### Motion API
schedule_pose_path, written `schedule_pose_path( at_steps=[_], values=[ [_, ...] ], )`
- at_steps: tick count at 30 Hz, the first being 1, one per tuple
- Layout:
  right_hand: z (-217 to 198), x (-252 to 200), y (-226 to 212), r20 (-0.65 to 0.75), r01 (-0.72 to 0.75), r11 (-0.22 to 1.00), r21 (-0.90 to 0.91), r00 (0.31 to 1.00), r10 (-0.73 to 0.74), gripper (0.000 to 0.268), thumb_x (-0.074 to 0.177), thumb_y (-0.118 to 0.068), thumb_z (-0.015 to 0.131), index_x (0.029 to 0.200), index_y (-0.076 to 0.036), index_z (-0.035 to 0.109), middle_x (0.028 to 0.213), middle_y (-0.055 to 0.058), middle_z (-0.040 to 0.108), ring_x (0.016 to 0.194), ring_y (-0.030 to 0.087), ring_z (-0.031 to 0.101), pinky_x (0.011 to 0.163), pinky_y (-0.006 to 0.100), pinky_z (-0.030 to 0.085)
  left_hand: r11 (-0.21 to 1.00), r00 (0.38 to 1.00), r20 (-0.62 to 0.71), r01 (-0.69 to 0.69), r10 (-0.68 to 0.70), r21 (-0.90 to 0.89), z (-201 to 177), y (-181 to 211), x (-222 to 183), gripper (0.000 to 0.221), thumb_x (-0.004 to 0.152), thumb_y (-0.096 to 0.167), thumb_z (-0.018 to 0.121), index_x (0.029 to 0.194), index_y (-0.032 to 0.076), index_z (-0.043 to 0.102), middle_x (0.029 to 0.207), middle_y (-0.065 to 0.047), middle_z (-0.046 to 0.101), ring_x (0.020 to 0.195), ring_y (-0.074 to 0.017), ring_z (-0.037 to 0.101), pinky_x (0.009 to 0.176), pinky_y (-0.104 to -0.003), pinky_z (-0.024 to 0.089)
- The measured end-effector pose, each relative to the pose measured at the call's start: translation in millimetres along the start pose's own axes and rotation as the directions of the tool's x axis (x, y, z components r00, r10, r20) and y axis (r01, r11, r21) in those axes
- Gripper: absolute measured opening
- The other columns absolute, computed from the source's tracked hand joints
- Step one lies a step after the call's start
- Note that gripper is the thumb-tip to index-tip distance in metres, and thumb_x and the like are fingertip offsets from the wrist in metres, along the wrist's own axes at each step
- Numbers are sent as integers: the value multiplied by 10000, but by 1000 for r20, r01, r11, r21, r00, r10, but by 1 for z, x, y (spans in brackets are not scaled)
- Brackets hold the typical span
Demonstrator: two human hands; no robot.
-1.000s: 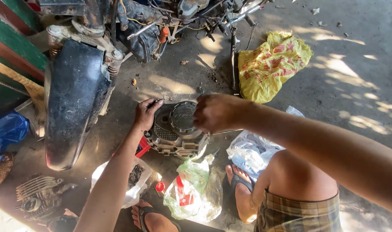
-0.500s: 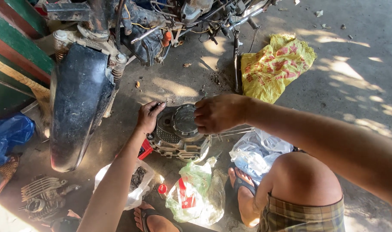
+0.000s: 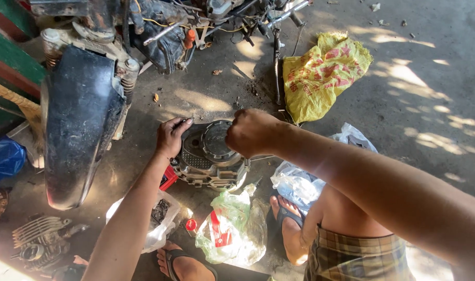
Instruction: Disassembling and inspecting motorcycle engine components on the floor of a workshop.
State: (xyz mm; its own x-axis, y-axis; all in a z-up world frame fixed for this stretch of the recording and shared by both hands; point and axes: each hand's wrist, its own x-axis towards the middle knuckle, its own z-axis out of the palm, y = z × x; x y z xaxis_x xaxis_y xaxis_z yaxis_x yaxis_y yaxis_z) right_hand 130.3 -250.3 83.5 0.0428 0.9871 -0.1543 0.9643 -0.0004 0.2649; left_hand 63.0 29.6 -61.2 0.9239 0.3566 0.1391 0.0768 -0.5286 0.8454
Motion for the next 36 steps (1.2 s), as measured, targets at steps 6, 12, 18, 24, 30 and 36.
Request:
schedule_pose_path(
  at_steps=[6, 12, 18, 24, 30, 36],
  values=[
    [-27, 3, -12, 71, -111, 993, -30, 991, 113, 282, 1026, -158, 600, 764, -81, 673, 701, 94, 690, 597, 186, 674, 558, 341, 610, 998, 999, 18, 37, -36, -51, 0, -1, -1, 437, 917, 450, 677, 1029, 42, 787, 916, -126, 785, 857, -239, 720, 807, -349, 526],
    [-6, -1, 3, -91, 59, 998, 9, 994, -58, 121, 963, -127, 643, 881, -58, 700, 735, 90, 705, 644, 191, 690, 678, 329, 615, 999, 995, 85, 44, -43, -7, 0, -9, 2, 466, 930, 458, 651, 1145, 58, 757, 1065, -109, 778, 985, -221, 718, 885, -341, 525],
    [-19, -8, 42, -462, 112, 994, -7, 881, -103, 32, 901, -101, 704, 878, -81, 714, 727, 49, 688, 691, 186, 682, 774, 343, 591, 862, 781, 399, -503, 481, -55, -7, 68, 15, 534, 1009, 430, 624, 1385, 53, 669, 1403, -172, 665, 1300, -350, 584, 1071, -469, 397],
    [28, 8, 65, -636, 16, 998, 66, 771, 29, 137, 901, -200, 730, 801, -112, 699, 733, 33, 683, 710, 216, 687, 774, 373, 581, 894, 755, 650, -235, -80, 382, 43, 136, 19, 502, 869, 592, 638, 1061, 157, 797, 1044, -144, 797, 988, -298, 769, 928, -415, 563],
    [48, 24, 64, -647, 48, 998, 35, 763, -14, 60, 805, -180, 729, 820, -123, 716, 745, 14, 676, 754, 217, 683, 729, 366, 562, 856, 820, 570, -323, 41, 403, 63, 99, 27, 495, 881, 555, 665, 1014, 88, 762, 1059, -198, 751, 1041, -385, 690, 877, -485, 545],
    [51, 35, 68, -557, 192, 981, -24, 813, -173, 63, 808, -157, 742, 840, -109, 715, 779, 21, 687, 777, 203, 665, 770, 338, 538, 868, 784, 585, -129, -208, 480, 70, 70, 32, 328, 868, 244, 517, 1076, 67, 700, 1055, -174, 772, 974, -323, 765, 861, -469, 615]
  ],
)
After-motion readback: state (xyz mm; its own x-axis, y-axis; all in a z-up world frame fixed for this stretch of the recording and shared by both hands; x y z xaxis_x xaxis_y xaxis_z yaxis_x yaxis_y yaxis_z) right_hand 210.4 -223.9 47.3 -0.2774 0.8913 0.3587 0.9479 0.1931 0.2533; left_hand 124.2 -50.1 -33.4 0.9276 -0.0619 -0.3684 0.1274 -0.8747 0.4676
